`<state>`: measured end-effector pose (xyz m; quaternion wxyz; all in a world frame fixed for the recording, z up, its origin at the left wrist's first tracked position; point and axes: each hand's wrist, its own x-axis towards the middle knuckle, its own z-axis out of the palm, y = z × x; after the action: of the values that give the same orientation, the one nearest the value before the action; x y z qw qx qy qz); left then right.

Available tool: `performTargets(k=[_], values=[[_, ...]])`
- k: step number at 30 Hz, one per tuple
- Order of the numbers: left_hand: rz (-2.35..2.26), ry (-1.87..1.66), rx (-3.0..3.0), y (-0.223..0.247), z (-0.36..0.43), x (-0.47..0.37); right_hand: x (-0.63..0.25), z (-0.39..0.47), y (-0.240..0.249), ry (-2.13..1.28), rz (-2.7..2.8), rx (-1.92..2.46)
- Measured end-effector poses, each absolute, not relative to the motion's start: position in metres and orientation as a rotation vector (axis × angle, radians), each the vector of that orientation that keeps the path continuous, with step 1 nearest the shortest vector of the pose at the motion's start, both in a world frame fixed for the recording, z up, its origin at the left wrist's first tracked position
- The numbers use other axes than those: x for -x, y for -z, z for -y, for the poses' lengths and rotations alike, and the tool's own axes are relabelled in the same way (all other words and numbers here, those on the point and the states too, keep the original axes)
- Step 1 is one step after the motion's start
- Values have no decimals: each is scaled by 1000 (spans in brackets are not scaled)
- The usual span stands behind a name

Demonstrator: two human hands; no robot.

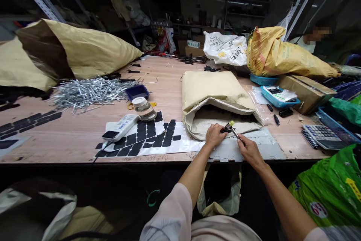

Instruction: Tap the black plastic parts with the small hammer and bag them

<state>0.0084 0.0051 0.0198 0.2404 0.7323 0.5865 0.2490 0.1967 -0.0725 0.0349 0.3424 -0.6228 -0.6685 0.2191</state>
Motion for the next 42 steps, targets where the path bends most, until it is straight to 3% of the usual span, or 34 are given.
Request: performTargets(k=[12,18,23,26,31,35,39,42], values=[[-1612,-770,-2021,-14,-2,-8,-231,21,-31,-1180,1245,1525],[-1473,-977,-2098,-20,8,0,-240,11,-22,-1265,1096,1415],[-1091,-1241,-2381,-24,81,17,-238,12,-24,-1264,1101,1398],[-982,-1097,-2517,-8,134,27,-238,11,-25,-1257,1112,1399],[-1211,-838,-2507,15,173,22,-237,13,-24,-1250,1136,1398],[-1315,-816,-2390,-8,127,4,-235,14,-26,-1267,1143,1394],[-1651,-1038,-2121,-40,24,-15,-236,13,-25,-1272,1130,1402],[-1911,-966,-1890,-47,-48,-27,-237,11,-21,-1265,1114,1405]])
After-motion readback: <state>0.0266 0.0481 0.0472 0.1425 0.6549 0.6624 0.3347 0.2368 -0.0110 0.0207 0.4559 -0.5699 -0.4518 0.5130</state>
